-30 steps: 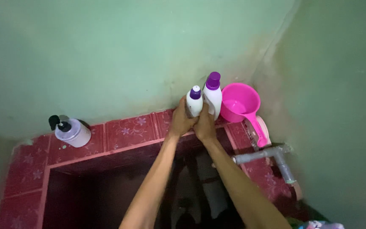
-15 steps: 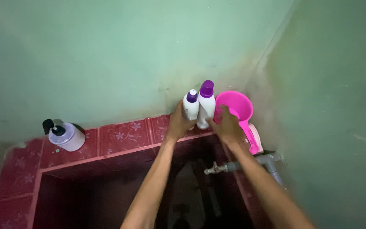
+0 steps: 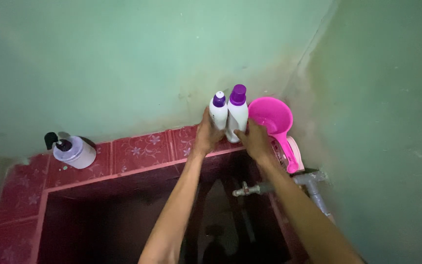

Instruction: The person refills a white bottle with a purple cap from a wall tap, then wipes the bottle and two small black soap dispensers with a white cloth. The person places the refilled bottle and the cleaned dispensers on the tiled sink counter.

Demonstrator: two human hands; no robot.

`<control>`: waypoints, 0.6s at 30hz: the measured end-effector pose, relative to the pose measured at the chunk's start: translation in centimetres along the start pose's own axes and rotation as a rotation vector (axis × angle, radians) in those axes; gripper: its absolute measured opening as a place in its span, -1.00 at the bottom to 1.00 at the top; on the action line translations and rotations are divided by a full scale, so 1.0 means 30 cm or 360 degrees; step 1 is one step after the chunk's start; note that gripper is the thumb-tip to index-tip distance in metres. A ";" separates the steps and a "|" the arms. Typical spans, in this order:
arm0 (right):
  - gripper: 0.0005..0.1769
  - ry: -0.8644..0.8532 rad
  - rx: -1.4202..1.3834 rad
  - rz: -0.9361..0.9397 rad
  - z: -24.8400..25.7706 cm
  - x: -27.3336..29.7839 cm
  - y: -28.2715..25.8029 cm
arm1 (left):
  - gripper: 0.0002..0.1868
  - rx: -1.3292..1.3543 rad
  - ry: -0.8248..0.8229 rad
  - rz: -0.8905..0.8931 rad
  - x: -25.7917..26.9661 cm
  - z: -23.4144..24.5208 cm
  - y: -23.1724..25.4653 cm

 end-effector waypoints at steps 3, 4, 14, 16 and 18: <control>-0.49 -0.0177 -0.0115 -0.0203 0.041 0.017 -0.058 | -0.20 -0.0003 0.0003 -0.0002 -0.004 -0.012 -0.044; -0.49 -0.0175 -0.0116 -0.0196 0.032 0.012 -0.039 | -0.20 -0.0005 0.0008 -0.0008 -0.008 -0.008 -0.064; -0.58 0.0190 0.0317 -0.0115 0.158 0.097 -0.058 | 0.22 -0.0424 -0.0091 0.0247 0.155 0.124 0.064; -0.59 0.0269 0.0369 -0.0049 0.185 0.090 -0.077 | 0.19 -0.0454 -0.0110 0.0258 0.169 0.171 0.157; -0.57 0.0366 0.0420 0.0248 0.208 0.137 -0.120 | 0.12 -0.0548 -0.0188 0.0233 0.214 0.202 0.241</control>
Point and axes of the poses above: each hand's wrist, its own x-axis away from the middle knuckle, its own z-axis out of the back of the hand, y = z × x, the point moved 8 cm from there along -x, towards the middle knuckle, and after that the axes turned 11 degrees about x, right-handed, at the moved point
